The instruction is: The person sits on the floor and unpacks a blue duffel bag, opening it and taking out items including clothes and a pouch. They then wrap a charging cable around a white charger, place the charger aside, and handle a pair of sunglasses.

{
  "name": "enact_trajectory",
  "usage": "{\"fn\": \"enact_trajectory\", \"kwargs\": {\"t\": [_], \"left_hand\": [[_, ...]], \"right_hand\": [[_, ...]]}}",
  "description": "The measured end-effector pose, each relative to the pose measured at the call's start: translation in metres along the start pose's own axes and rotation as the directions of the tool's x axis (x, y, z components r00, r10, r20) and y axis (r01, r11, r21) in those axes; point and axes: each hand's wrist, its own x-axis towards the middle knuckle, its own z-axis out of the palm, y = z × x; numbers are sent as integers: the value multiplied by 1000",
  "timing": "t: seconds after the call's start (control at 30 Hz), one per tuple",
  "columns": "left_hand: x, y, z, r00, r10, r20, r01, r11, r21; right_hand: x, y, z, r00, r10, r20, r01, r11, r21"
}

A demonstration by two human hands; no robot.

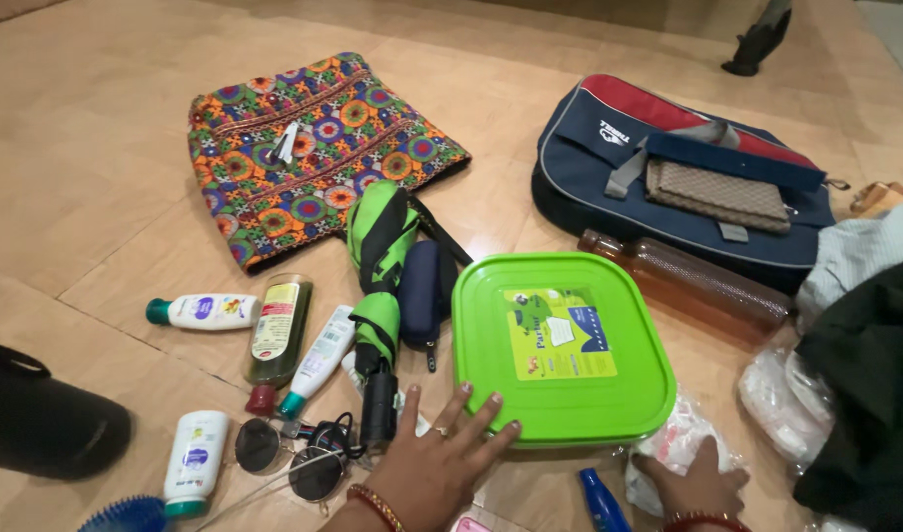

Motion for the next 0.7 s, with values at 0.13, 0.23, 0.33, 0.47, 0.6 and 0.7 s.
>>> {"fn": "enact_trajectory", "kwargs": {"t": [0.13,0.23,0.33,0.47,0.6,0.7], "left_hand": [[14,-4,-12,988,-49,144,49,999,10],[22,-12,-26,925,-111,363,105,994,37],[27,-21,-37,905,-155,397,130,988,88],[30,-35,-52,877,-213,431,171,976,136],[31,-48,-65,757,-315,572,293,947,135],[32,-51,-68,715,-342,610,329,934,139]], "right_hand": [[-11,-33,-22,993,27,116,-34,998,57],[-16,-48,-36,983,-44,177,16,988,154],[-15,-60,-39,967,-107,230,78,988,131],[-6,-73,-38,927,-130,353,121,992,46],[5,-75,-39,887,-181,425,201,980,-2],[13,-72,-48,827,-309,470,313,947,72]]}}
